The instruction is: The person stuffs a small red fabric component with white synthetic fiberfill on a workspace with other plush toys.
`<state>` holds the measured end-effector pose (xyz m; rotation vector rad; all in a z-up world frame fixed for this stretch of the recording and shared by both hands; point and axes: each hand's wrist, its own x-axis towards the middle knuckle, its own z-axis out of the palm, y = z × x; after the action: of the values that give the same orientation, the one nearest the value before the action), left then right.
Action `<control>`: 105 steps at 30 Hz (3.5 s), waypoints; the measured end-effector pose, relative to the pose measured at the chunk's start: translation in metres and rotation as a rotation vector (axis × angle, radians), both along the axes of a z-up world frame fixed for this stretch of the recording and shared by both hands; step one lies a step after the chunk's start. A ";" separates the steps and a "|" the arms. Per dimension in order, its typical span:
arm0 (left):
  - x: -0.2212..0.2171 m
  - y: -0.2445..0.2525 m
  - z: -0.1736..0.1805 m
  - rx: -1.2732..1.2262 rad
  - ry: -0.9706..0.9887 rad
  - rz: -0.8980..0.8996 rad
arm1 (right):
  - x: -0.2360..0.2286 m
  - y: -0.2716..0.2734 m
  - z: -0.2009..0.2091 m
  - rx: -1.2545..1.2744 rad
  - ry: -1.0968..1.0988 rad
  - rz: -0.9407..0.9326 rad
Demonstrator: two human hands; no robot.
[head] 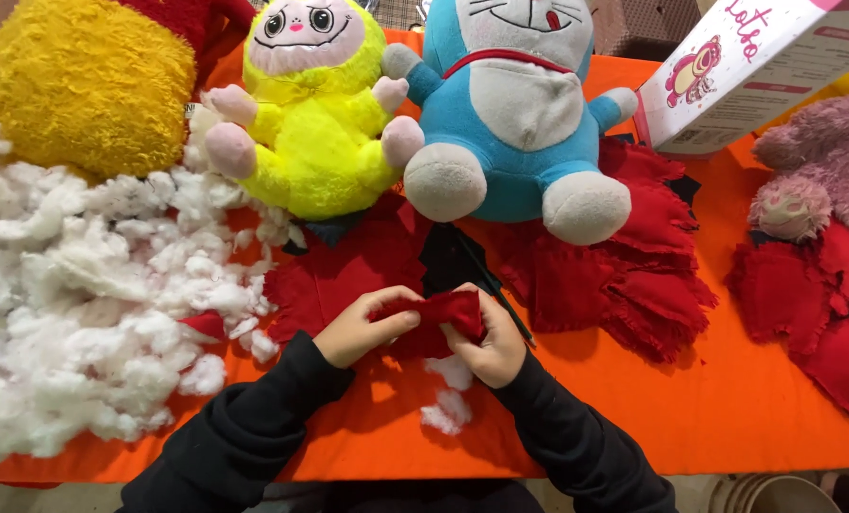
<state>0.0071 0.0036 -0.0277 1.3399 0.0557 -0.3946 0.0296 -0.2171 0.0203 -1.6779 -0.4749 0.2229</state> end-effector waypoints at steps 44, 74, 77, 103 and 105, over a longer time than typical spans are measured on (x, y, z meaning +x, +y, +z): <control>-0.008 -0.015 0.032 -0.020 -0.101 0.081 | 0.004 -0.002 -0.017 0.101 0.158 0.019; -0.006 -0.009 0.010 -0.129 -0.104 0.043 | -0.005 -0.001 -0.024 0.091 0.131 -0.034; -0.008 -0.007 0.008 -0.186 -0.147 -0.012 | -0.007 0.001 -0.020 0.095 0.092 -0.013; -0.010 -0.008 0.025 -0.183 -0.124 0.124 | -0.004 0.005 0.001 0.102 0.050 0.021; -0.009 -0.006 0.026 -0.175 -0.180 0.038 | -0.004 0.006 0.003 0.019 -0.022 -0.004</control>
<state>-0.0018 -0.0023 -0.0020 1.1947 -0.1009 -0.2403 0.0260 -0.2115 0.0236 -1.6645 -0.4888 0.1970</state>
